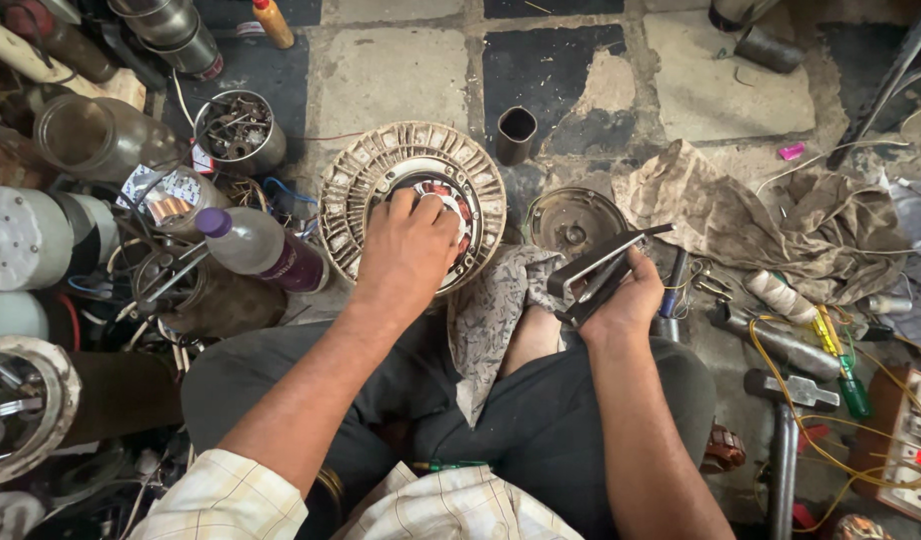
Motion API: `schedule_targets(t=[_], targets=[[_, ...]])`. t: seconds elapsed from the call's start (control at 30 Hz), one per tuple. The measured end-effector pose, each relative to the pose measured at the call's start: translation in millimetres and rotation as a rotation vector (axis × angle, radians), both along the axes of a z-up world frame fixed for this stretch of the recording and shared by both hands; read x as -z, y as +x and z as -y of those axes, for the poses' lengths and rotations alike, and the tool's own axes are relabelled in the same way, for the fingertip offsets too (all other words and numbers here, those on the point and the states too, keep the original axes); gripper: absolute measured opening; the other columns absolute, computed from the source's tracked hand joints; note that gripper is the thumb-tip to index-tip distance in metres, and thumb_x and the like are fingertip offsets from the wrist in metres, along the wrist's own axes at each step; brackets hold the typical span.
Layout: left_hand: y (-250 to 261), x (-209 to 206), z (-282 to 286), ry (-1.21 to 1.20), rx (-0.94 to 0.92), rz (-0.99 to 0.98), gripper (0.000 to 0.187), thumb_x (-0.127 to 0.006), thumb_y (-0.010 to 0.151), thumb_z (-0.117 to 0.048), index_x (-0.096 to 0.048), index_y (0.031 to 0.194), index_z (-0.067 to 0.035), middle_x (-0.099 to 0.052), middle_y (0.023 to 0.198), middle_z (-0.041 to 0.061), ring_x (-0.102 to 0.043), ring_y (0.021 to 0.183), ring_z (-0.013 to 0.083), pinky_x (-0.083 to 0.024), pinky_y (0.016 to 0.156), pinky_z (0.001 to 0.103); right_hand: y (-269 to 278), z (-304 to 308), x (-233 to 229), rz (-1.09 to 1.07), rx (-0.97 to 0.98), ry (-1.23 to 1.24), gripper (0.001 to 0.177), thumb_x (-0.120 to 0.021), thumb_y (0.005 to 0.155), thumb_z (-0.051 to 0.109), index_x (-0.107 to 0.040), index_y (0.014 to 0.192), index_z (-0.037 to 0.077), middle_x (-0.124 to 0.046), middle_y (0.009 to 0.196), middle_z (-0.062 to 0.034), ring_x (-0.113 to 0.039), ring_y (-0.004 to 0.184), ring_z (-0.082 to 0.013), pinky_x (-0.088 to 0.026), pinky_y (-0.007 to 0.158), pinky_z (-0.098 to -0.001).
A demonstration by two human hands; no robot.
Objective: The person sits on the floor and works on a disassembled electric motor. They use a caliper to measure a part, apply lubricant from a bottle, and use a hammer and pliers to adjust components on the motor housing.
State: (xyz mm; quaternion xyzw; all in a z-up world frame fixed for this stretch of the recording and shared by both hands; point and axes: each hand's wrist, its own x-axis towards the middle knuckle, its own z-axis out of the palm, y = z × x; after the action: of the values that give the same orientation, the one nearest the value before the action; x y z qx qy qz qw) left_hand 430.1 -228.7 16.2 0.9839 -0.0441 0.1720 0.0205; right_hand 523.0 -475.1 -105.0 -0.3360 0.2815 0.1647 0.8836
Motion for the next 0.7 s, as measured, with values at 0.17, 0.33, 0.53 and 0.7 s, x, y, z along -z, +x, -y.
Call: schedule_targets(t=[0.17,0.33,0.53,0.7], targets=[[5.6,-14.2,5.7,-0.062,-0.056,-0.083,0.027,-0.076,0.081,-0.026,-0.079,0.106,-0.015,-0.069,0.112,0.006,-0.058,0.107,0.0303,-0.05,0.083,0.047,0.7,1.3,2.4,0.016,0.004,0.021,0.034,-0.047,0.098,0.039,-0.07,0.099,0.013,-0.074,0.092,-0.0043,-0.069,0.085,-0.0242,-0.055,0.074,-0.0434],[15.7,-16.9,8.7,0.094,-0.069,-0.162,0.019,-0.07,0.084,-0.02,-0.079,0.099,-0.013,-0.071,0.106,0.007,-0.063,0.104,0.0284,-0.053,0.082,0.045,2.8,0.7,4.3,0.021,0.006,0.039,0.034,-0.047,0.098,0.036,-0.071,0.099,0.011,-0.074,0.09,-0.0057,-0.07,0.084,-0.0249,-0.057,0.073,-0.0435],[22.4,-14.4,12.0,0.264,-0.027,-0.135,0.016,-0.066,0.083,-0.016,-0.078,0.092,-0.012,-0.072,0.099,0.005,-0.065,0.101,0.0259,-0.054,0.084,0.045,2.7,0.8,1.9,0.006,0.034,0.047,0.033,-0.047,0.098,0.036,-0.071,0.098,0.012,-0.074,0.091,-0.0057,-0.07,0.084,-0.0245,-0.057,0.074,-0.0429],[17.6,-8.3,17.2,0.337,0.015,-0.082,0.018,-0.067,0.081,-0.019,-0.078,0.093,-0.012,-0.071,0.099,0.005,-0.064,0.102,0.0256,-0.054,0.083,0.045,4.3,1.9,1.3,-0.012,0.029,0.032,0.034,-0.047,0.098,0.037,-0.07,0.098,0.012,-0.074,0.091,-0.0044,-0.07,0.083,-0.0241,-0.056,0.074,-0.0423]])
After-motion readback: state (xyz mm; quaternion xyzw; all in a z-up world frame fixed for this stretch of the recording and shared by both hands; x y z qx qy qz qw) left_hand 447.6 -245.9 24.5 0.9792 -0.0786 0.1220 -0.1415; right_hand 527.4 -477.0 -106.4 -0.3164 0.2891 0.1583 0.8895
